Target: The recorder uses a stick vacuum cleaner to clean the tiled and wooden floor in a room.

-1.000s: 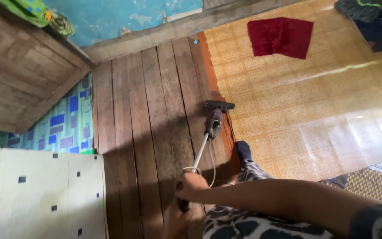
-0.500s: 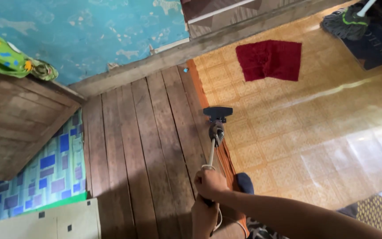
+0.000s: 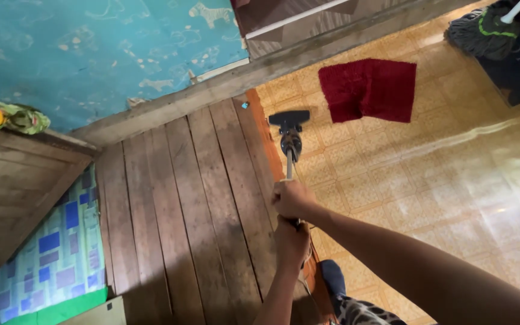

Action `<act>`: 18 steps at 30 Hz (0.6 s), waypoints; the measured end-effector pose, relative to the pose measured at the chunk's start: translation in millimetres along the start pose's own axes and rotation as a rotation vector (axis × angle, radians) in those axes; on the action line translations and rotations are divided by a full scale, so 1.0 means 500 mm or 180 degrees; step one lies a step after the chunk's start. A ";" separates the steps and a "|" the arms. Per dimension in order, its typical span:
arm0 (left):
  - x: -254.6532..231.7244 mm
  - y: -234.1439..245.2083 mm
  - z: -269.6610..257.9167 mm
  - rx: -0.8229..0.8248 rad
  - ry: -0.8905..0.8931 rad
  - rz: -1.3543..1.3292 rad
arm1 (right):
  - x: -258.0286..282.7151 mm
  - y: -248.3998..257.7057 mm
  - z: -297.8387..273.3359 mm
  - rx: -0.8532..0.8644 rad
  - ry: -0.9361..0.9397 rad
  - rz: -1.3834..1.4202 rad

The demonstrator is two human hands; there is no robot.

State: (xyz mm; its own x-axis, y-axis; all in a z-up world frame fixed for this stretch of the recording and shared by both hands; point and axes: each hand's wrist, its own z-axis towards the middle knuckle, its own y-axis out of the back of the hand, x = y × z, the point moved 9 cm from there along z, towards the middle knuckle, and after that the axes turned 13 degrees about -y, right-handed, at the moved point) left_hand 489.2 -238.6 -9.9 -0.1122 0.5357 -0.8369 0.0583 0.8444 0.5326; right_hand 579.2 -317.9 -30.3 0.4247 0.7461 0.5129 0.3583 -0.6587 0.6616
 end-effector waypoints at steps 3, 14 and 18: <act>-0.048 -0.011 0.056 0.0196 0.0573 -0.0285 | 0.007 0.042 0.060 -0.0048 0.0014 -0.0146; 0.128 -0.224 0.274 0.0151 0.0112 0.0282 | -0.004 0.112 0.250 0.0104 0.0013 -0.0258; 0.077 -0.172 0.259 0.0162 0.0343 0.0149 | -0.012 0.092 0.262 0.0106 -0.0037 -0.0202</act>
State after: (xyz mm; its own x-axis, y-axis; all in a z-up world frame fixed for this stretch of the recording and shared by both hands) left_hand 608.2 -289.1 -104.1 -0.2141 0.5725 -0.7915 0.1161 0.8194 0.5613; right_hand 702.2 -365.4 -74.5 0.4099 0.7853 0.4640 0.4120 -0.6133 0.6739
